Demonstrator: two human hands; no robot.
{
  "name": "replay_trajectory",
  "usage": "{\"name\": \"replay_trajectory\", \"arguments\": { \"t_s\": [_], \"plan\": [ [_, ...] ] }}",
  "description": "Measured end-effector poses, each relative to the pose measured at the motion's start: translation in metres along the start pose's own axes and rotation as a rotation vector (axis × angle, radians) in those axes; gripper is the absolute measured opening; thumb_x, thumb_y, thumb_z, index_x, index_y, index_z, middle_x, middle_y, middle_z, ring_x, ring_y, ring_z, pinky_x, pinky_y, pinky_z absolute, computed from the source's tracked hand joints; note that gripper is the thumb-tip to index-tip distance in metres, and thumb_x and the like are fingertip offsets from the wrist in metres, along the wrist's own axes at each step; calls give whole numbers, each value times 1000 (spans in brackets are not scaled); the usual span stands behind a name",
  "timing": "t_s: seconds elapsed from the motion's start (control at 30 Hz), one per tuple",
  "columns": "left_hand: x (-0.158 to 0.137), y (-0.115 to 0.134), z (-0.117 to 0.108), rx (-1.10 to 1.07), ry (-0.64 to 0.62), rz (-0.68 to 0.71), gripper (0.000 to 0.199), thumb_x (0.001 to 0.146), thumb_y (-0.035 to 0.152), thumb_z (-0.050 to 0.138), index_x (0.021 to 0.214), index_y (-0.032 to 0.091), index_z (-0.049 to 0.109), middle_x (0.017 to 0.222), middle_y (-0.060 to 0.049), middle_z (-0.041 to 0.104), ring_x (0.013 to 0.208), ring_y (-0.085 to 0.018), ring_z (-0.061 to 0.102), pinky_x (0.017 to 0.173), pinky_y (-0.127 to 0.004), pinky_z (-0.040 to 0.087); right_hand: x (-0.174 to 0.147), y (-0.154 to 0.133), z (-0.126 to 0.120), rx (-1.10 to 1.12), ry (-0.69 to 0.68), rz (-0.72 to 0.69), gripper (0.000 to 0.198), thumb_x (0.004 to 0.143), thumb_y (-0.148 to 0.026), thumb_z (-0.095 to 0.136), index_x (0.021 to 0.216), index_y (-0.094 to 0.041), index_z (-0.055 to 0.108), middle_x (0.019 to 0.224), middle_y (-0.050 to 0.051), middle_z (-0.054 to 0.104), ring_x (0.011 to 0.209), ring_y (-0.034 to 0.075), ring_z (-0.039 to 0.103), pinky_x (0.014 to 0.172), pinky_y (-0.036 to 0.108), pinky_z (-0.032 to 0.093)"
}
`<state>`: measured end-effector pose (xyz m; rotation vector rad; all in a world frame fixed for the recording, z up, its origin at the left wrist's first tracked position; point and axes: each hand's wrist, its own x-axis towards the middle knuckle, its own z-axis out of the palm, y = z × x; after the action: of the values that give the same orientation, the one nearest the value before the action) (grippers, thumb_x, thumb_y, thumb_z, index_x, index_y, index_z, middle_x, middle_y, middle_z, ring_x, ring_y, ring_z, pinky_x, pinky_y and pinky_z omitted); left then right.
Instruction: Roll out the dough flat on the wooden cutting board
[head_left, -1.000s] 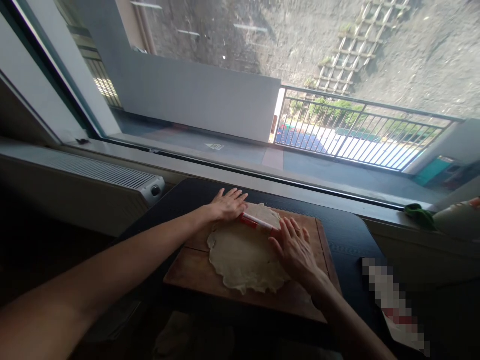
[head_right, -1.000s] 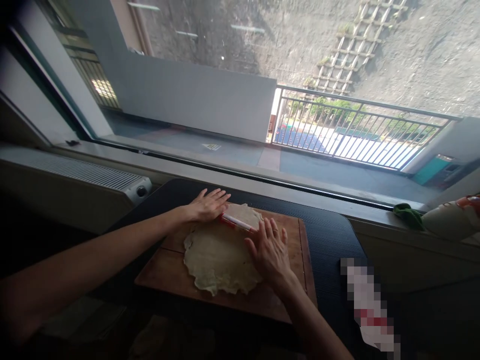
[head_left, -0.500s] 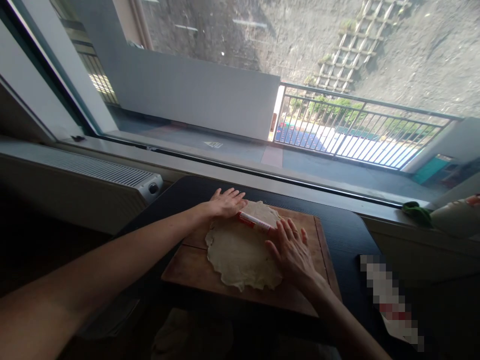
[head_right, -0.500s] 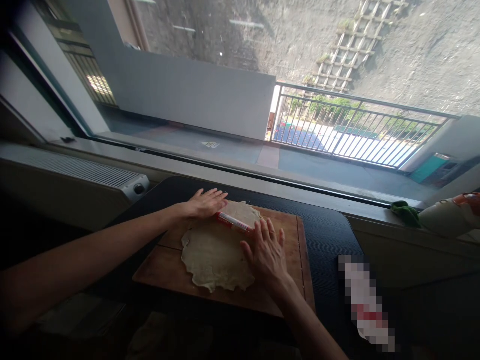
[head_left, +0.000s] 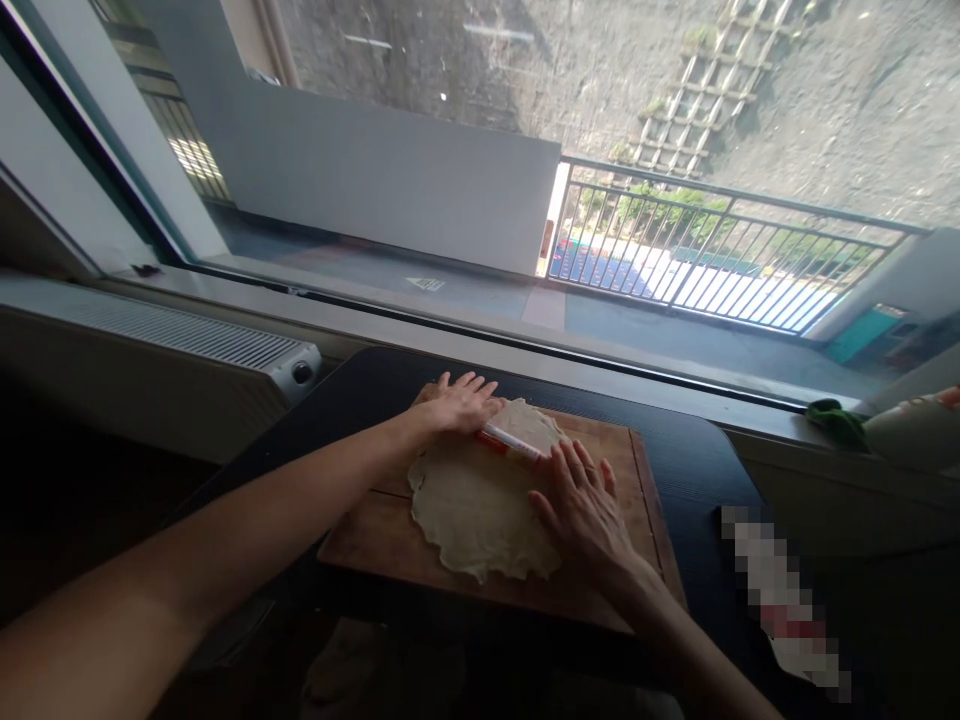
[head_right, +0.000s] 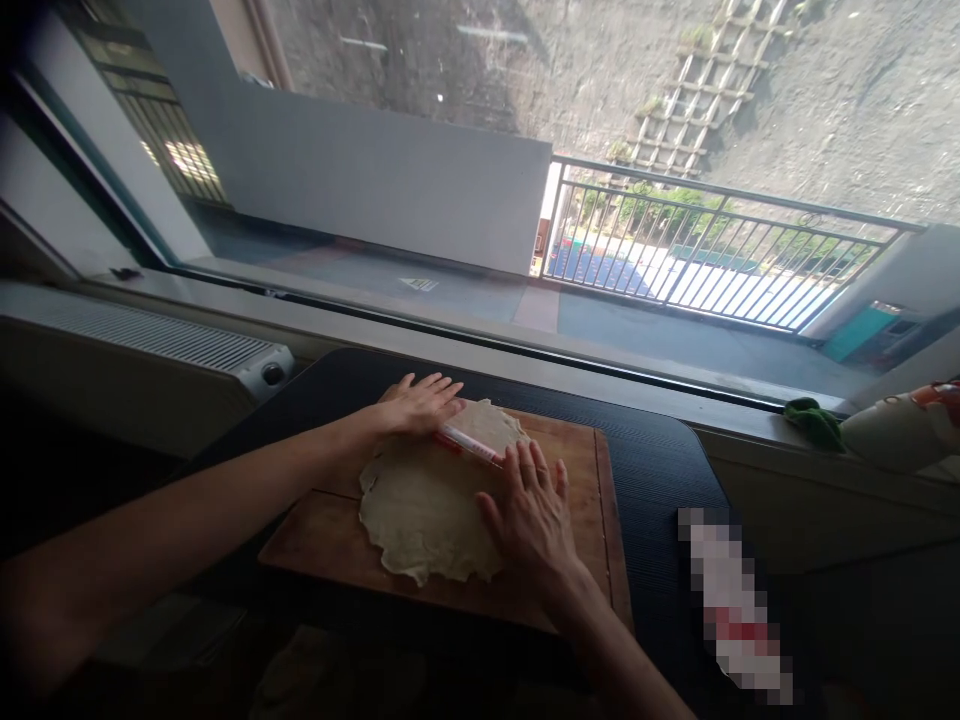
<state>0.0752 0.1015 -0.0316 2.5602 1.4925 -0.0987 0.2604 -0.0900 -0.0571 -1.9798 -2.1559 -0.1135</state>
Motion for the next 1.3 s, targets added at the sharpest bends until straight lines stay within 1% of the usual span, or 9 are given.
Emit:
{"name": "replay_trajectory", "arguments": {
  "t_s": [0.17,0.37,0.43,0.67,0.73,0.9,0.97,1.2,1.3],
  "plan": [
    [26,12,-7,-34,7,-61,72,87,64,12,147,24,24,154,-9,19,142,-29,11,109,-60,10,37,13,-7,0,-36,127,60,95,-52,26,140,-15,37,147,10,35,139,26,20,110,53,15],
    [-15,-2,8,11,37,45,74,88,65,11,146,22,27,153,-8,24,142,-27,11,110,-57,2,-15,-4,-2,10,1,-47,67,92,-56,30,146,-15,26,153,9,21,142,24,11,113,48,9],
    [-21,-4,10,35,65,74,73,88,64,10,146,22,28,152,-8,25,142,-27,11,110,-57,1,-21,-6,0,19,5,-70,68,92,-56,31,146,-15,26,153,8,21,142,24,10,114,48,8],
    [14,15,-7,-13,15,-62,74,88,63,10,148,20,20,155,-9,16,143,-28,9,110,-58,6,28,7,-6,27,12,117,60,94,-52,30,140,-15,37,146,10,37,138,26,23,110,53,15],
    [9,15,-6,-18,9,-67,75,88,63,10,147,18,21,154,-10,18,142,-29,10,109,-59,6,21,4,-6,19,23,97,61,94,-52,31,141,-14,36,147,11,35,139,26,22,111,53,15],
    [-31,0,9,23,48,39,77,87,67,9,146,22,26,153,-8,24,142,-28,10,110,-57,2,-32,-12,-1,19,50,-64,68,92,-55,32,147,-15,23,153,9,21,142,23,11,114,48,9],
    [-35,-1,11,34,66,57,76,87,67,8,146,23,27,153,-8,25,142,-28,11,110,-57,2,-36,-14,-2,27,45,-79,69,92,-56,32,147,-15,23,153,8,20,142,23,10,114,47,9],
    [12,18,-5,-32,35,-82,75,87,64,10,147,20,23,154,-9,20,142,-29,8,110,-59,6,25,2,-9,35,-1,132,59,94,-51,32,140,-14,37,145,12,39,138,26,24,110,52,16],
    [6,17,-1,-38,32,-79,77,87,65,9,147,19,24,154,-10,21,142,-29,9,110,-59,5,15,-1,-9,32,10,107,61,94,-52,32,141,-13,35,147,11,35,139,26,22,111,52,15]
  ]
}}
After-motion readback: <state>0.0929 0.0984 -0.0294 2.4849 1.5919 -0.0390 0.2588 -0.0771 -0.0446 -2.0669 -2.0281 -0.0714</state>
